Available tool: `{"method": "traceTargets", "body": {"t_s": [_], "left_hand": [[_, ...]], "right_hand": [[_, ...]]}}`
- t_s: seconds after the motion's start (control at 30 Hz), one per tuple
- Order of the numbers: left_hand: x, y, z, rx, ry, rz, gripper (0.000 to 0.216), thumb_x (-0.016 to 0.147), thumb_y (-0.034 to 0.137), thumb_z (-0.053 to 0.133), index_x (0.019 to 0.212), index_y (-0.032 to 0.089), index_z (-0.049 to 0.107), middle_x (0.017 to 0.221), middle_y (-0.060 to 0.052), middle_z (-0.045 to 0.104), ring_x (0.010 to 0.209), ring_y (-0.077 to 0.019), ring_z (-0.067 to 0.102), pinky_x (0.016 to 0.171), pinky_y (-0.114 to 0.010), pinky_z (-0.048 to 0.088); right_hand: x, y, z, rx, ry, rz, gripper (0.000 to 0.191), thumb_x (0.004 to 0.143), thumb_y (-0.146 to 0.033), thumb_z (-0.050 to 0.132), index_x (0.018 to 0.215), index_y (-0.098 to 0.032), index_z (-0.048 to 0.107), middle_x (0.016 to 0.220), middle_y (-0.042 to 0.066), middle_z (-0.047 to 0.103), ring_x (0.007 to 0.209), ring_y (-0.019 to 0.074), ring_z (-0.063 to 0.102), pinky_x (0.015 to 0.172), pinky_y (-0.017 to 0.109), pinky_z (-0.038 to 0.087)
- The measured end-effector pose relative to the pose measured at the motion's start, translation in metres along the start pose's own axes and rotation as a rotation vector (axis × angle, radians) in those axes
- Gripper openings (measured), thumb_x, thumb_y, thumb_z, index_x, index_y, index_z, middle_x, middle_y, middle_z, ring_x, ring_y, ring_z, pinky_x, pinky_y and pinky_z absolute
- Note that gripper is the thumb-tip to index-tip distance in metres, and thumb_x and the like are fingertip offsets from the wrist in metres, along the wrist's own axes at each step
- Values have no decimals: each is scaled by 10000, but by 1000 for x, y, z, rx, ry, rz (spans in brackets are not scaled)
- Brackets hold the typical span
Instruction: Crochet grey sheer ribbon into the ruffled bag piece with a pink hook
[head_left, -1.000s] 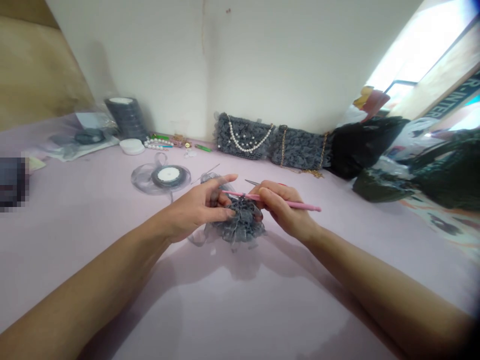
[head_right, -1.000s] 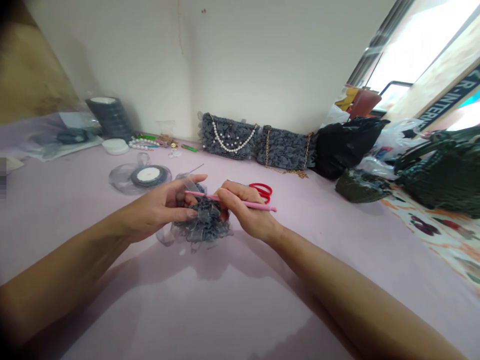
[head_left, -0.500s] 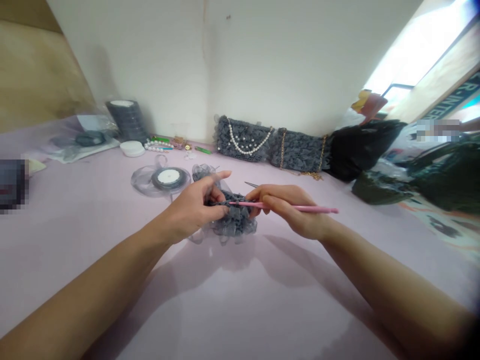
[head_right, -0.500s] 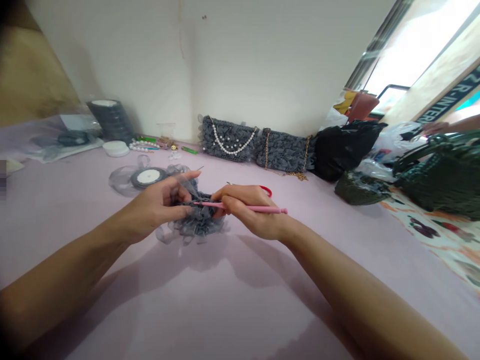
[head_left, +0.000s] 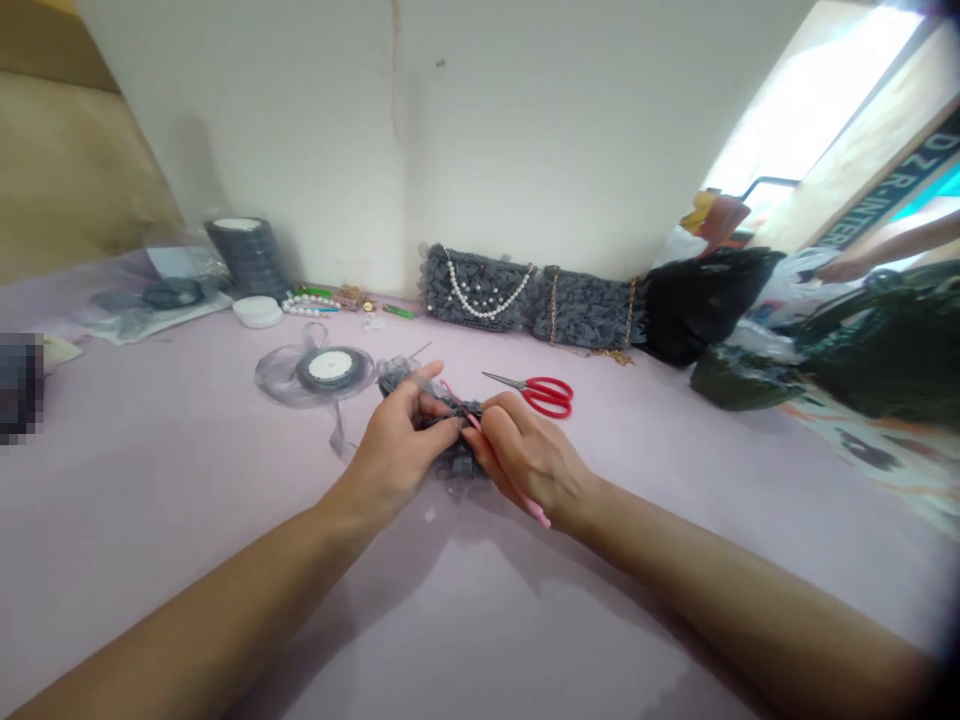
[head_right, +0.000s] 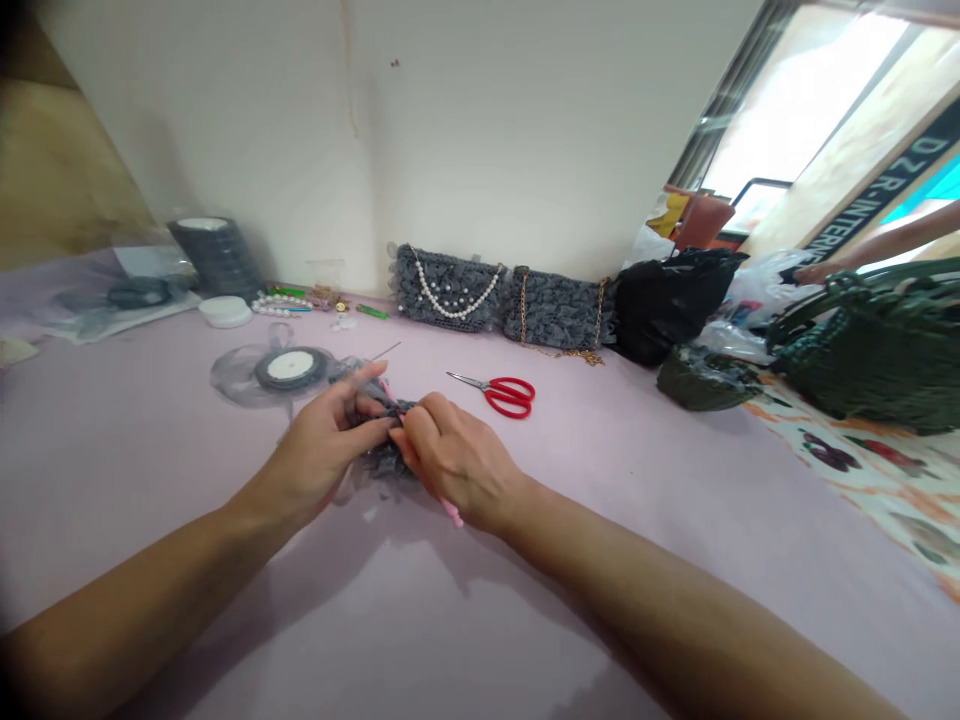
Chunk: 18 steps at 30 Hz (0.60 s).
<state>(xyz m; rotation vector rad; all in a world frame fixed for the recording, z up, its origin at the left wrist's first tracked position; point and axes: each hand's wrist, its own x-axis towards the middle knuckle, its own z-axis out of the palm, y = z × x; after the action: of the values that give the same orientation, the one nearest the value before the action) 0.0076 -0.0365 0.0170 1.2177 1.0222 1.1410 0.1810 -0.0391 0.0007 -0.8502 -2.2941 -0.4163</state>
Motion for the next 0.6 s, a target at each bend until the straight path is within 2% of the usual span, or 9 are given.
{"method": "traceTargets", "body": {"t_s": [0.1,0.17,0.23,0.33,0.4,0.5,0.6], "left_hand": [[2,4,-2,-294,-89,-228,678,675,134,761,1314,166,536,740,48,555,723,-118,565,755,-271,453],[4,10,-9,-339,-201,-309,607,648,96,778,1226,172,608,739,43,567,731,-120,576,750,-271,443],[7,14,-18,-320,-321,-343,588,656,100,785,1218,180,629,801,15,621,782,-137,604,771,-283,436],[11,17,-31,-251,-431,-339,634,692,148,788,1294,199,596,939,-41,685,866,-174,633,807,-310,432],[14,16,-36,-189,-418,-310,620,702,170,793,1292,215,609,949,-38,674,839,-161,620,783,-301,426],[16,15,-40,-95,-357,-235,458,690,173,801,1136,203,701,1016,-43,641,799,-135,574,711,-275,405],[18,17,-44,-44,-357,-186,291,686,165,790,972,178,742,1100,-62,623,846,-147,563,687,-272,391]], "right_hand": [[-2,7,-1,133,51,-39,215,1004,-229,424,790,-219,438,786,51,553,648,148,505,553,257,435],[0,10,-8,275,59,-53,179,989,-206,457,810,-215,452,822,56,571,690,144,532,578,248,455],[4,12,-16,431,33,-36,174,976,-195,491,804,-210,462,823,53,581,713,138,549,597,245,462],[11,14,-29,589,-39,1,196,981,-203,484,784,-201,475,840,59,609,697,125,541,604,248,456],[14,14,-37,617,-111,32,169,989,-212,460,834,-188,523,843,61,628,682,121,537,605,252,452],[18,13,-45,638,-226,113,176,997,-211,431,974,-159,597,842,61,665,691,127,589,621,256,474],[19,14,-49,707,-286,216,218,1003,-211,421,1014,-155,631,893,71,714,754,143,674,661,255,522]]}}
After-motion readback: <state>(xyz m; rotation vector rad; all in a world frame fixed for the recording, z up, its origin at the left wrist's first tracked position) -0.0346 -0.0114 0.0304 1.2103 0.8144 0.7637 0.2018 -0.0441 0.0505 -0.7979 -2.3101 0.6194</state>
